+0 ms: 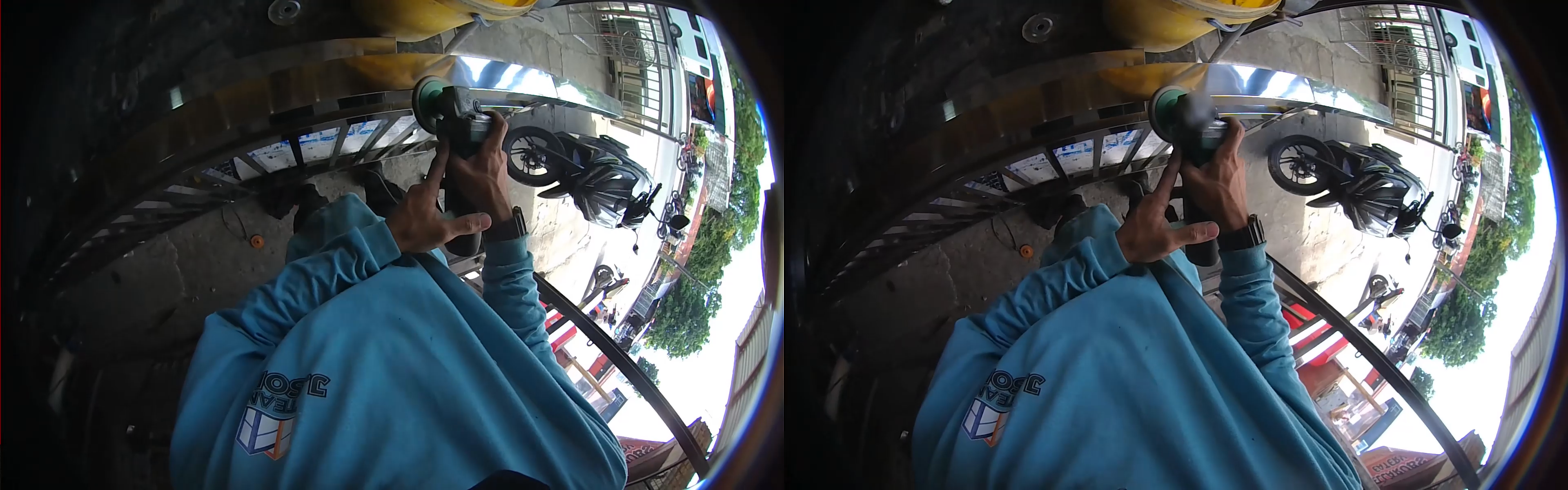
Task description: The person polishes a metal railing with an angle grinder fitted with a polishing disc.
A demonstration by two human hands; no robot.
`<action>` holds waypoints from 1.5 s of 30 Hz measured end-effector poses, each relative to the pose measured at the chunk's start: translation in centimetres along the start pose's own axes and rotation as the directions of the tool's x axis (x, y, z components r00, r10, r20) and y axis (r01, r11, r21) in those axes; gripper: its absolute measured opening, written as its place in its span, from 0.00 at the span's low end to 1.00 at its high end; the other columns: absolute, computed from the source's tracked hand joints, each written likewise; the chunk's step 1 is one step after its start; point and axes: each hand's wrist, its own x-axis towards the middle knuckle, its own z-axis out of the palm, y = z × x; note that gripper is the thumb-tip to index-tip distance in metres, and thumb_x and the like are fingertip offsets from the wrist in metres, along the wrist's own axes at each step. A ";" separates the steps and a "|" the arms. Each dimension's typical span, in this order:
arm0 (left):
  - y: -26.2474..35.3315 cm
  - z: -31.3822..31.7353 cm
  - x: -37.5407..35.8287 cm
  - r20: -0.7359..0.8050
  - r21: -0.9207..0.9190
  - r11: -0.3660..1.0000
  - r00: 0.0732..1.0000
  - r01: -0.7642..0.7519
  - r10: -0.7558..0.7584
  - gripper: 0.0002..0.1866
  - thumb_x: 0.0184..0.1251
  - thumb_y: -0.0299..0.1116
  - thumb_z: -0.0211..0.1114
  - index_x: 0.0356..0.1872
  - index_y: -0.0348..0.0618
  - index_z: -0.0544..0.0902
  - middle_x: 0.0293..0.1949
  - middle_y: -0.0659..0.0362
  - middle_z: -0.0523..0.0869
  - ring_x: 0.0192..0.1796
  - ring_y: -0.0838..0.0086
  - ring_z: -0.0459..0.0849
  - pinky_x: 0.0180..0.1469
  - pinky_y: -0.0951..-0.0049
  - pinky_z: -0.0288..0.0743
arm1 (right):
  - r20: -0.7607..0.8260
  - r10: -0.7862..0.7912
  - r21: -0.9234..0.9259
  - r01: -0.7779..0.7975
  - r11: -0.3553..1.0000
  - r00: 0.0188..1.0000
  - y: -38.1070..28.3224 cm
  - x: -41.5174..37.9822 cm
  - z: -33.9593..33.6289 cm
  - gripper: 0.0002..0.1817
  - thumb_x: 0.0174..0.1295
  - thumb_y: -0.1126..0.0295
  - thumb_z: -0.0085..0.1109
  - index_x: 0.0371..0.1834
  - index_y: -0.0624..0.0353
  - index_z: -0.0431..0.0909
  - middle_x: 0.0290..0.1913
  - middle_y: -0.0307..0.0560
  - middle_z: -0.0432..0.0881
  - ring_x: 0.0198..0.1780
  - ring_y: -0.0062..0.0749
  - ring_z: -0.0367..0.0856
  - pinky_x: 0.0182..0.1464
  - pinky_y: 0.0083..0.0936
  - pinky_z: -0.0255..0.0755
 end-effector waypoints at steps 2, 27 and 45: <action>-0.4 0.4 -0.1 -0.081 -0.050 0.989 0.988 -0.137 0.133 0.71 0.53 0.59 0.77 0.79 0.39 0.29 0.71 0.30 0.63 0.72 0.44 0.69 0.72 0.53 0.64 | 0.006 -0.080 -0.016 0.080 0.997 0.997 -0.2 0.4 -0.1 0.39 0.59 0.58 0.69 0.66 0.57 0.52 0.42 0.72 0.81 0.42 0.69 0.84 0.42 0.51 0.78; 3.1 -0.8 -3.2 0.297 0.469 0.832 0.940 -0.297 0.169 0.58 0.51 0.52 0.76 0.80 0.45 0.51 0.45 0.34 0.85 0.48 0.44 0.87 0.58 0.53 0.80 | 0.249 0.150 0.343 -0.231 0.910 0.957 2.0 -2.9 -5.4 0.39 0.56 0.63 0.73 0.64 0.64 0.57 0.41 0.54 0.81 0.37 0.35 0.84 0.36 0.28 0.80; -1.4 0.9 -4.6 0.503 0.609 0.404 0.726 -0.683 0.470 0.34 0.66 0.50 0.66 0.71 0.51 0.72 0.42 0.49 0.84 0.41 0.59 0.85 0.45 0.60 0.85 | 0.163 0.475 0.851 -0.366 0.376 0.865 5.0 -9.5 -4.7 0.19 0.67 0.54 0.61 0.45 0.60 0.76 0.31 0.48 0.83 0.29 0.36 0.84 0.33 0.30 0.82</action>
